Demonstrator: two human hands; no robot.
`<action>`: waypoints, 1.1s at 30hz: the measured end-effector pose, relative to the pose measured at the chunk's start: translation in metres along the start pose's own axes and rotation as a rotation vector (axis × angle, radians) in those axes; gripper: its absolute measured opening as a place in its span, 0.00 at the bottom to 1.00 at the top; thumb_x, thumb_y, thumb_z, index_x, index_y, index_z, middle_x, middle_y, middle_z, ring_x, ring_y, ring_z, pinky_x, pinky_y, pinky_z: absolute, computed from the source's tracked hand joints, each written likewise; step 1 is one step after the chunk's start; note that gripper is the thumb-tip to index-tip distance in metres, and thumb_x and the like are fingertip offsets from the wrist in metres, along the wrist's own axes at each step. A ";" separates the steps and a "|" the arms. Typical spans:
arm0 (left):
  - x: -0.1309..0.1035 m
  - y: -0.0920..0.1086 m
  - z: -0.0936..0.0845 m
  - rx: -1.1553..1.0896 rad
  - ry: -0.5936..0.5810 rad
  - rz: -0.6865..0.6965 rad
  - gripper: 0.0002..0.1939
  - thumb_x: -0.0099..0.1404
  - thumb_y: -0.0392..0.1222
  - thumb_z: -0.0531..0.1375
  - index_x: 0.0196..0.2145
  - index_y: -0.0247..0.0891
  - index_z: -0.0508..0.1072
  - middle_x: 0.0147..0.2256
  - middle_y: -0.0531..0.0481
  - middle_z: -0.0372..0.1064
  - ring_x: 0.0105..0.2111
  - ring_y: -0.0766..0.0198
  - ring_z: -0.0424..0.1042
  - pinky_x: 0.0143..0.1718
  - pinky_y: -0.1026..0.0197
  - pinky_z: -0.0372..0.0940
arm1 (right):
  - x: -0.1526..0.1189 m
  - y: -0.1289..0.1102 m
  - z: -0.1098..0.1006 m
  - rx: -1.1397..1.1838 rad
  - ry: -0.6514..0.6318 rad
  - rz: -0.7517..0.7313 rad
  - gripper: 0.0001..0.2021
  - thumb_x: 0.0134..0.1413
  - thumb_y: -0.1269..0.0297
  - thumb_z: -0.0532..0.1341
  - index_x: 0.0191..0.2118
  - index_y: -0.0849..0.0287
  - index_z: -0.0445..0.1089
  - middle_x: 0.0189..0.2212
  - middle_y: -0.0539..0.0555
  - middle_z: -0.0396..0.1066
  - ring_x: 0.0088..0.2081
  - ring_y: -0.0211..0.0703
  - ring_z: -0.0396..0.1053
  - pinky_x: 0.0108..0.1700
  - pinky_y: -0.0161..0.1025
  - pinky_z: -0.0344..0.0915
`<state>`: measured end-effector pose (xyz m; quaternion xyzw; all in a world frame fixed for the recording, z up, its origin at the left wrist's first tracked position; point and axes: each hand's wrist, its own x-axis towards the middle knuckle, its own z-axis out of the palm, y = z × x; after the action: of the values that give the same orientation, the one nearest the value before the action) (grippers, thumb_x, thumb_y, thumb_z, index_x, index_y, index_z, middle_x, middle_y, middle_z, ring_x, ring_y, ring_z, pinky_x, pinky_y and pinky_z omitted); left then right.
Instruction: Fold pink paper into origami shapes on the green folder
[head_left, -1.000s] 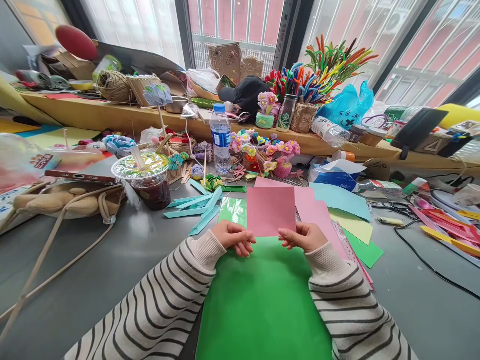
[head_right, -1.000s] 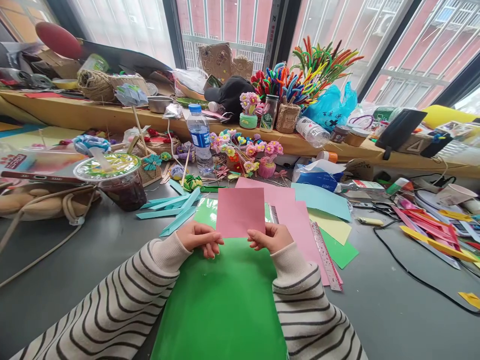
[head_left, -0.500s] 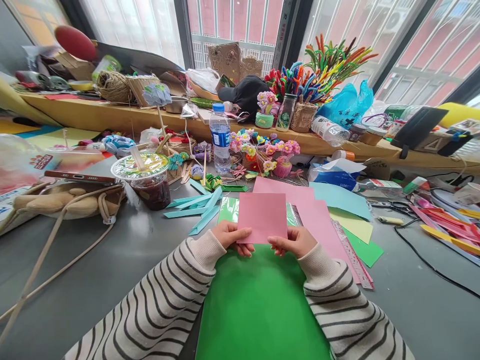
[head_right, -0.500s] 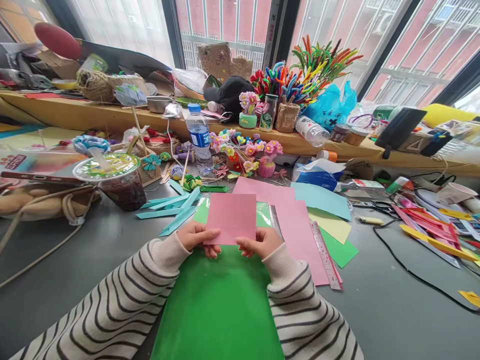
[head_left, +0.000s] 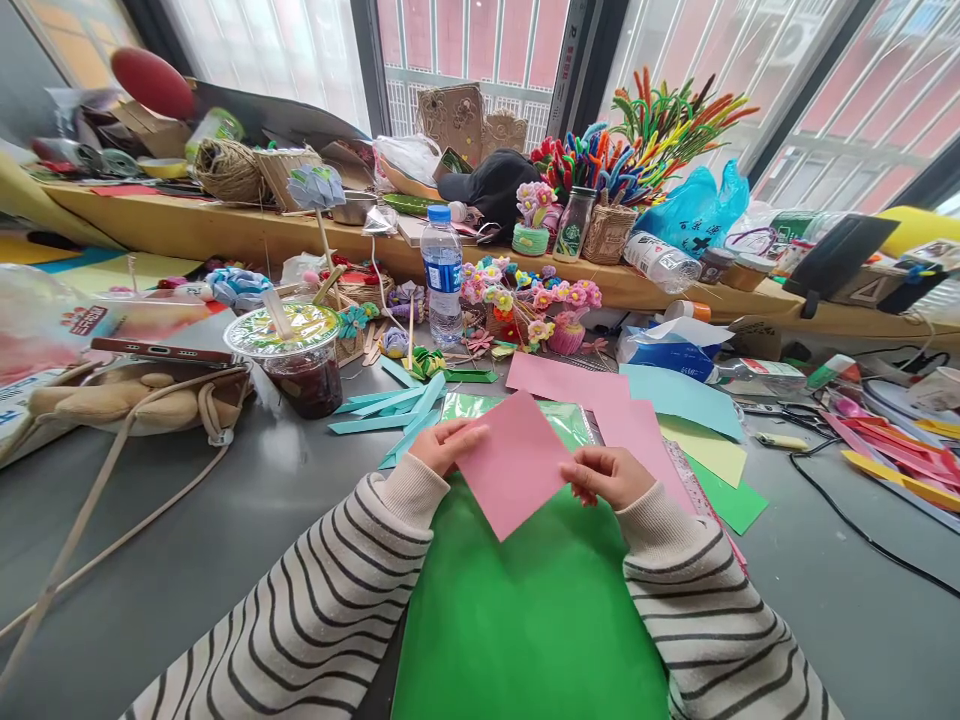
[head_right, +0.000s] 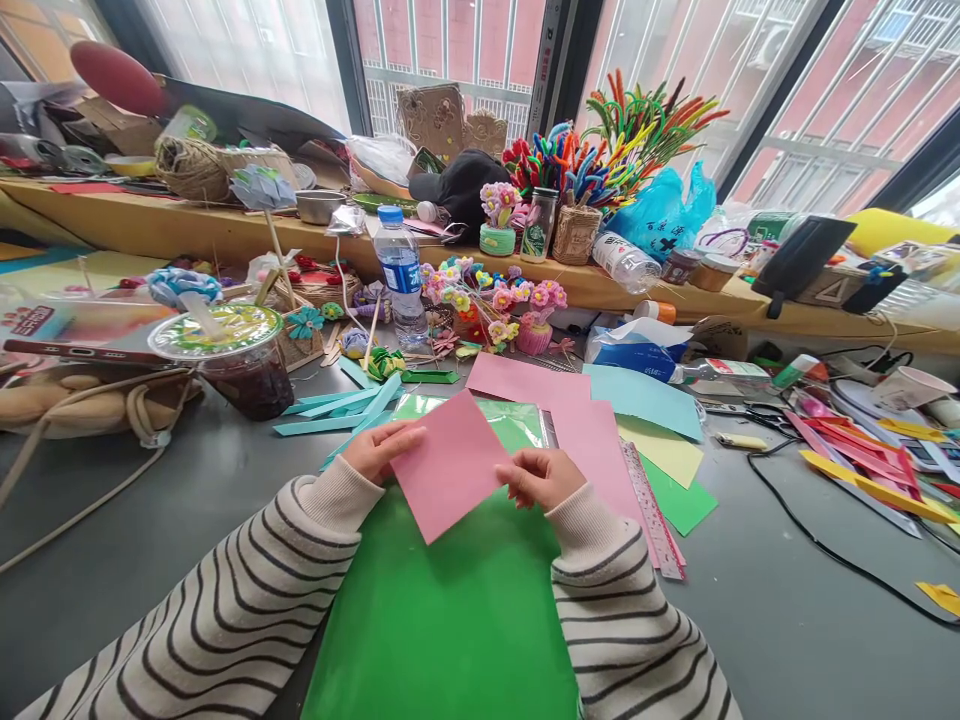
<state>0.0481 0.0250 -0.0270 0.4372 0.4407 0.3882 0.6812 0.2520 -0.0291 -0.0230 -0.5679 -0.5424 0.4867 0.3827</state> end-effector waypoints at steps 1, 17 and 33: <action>-0.001 0.001 0.000 0.027 0.004 -0.001 0.18 0.40 0.46 0.63 0.29 0.33 0.71 0.24 0.51 0.69 0.24 0.67 0.67 0.29 0.63 0.62 | 0.000 0.000 0.000 -0.012 -0.012 0.003 0.16 0.35 0.52 0.60 0.16 0.62 0.63 0.11 0.46 0.60 0.14 0.30 0.57 0.16 0.29 0.54; -0.009 0.004 0.007 0.146 0.009 -0.035 0.13 0.41 0.46 0.63 0.23 0.32 0.72 0.21 0.49 0.70 0.22 0.66 0.68 0.26 0.65 0.64 | 0.005 0.006 0.013 0.206 0.174 0.058 0.16 0.29 0.53 0.63 0.21 0.63 0.68 0.16 0.49 0.66 0.19 0.36 0.64 0.25 0.35 0.65; -0.007 0.004 0.006 -0.110 0.054 -0.048 0.16 0.36 0.44 0.66 0.26 0.34 0.72 0.23 0.52 0.70 0.27 0.65 0.70 0.31 0.64 0.66 | 0.003 0.006 0.016 -0.278 0.344 -0.258 0.16 0.42 0.59 0.57 0.40 0.58 0.67 0.34 0.55 0.69 0.30 0.40 0.67 0.29 0.37 0.67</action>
<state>0.0509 0.0187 -0.0201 0.3777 0.4473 0.4072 0.7011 0.2382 -0.0280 -0.0329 -0.6156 -0.5990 0.2506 0.4466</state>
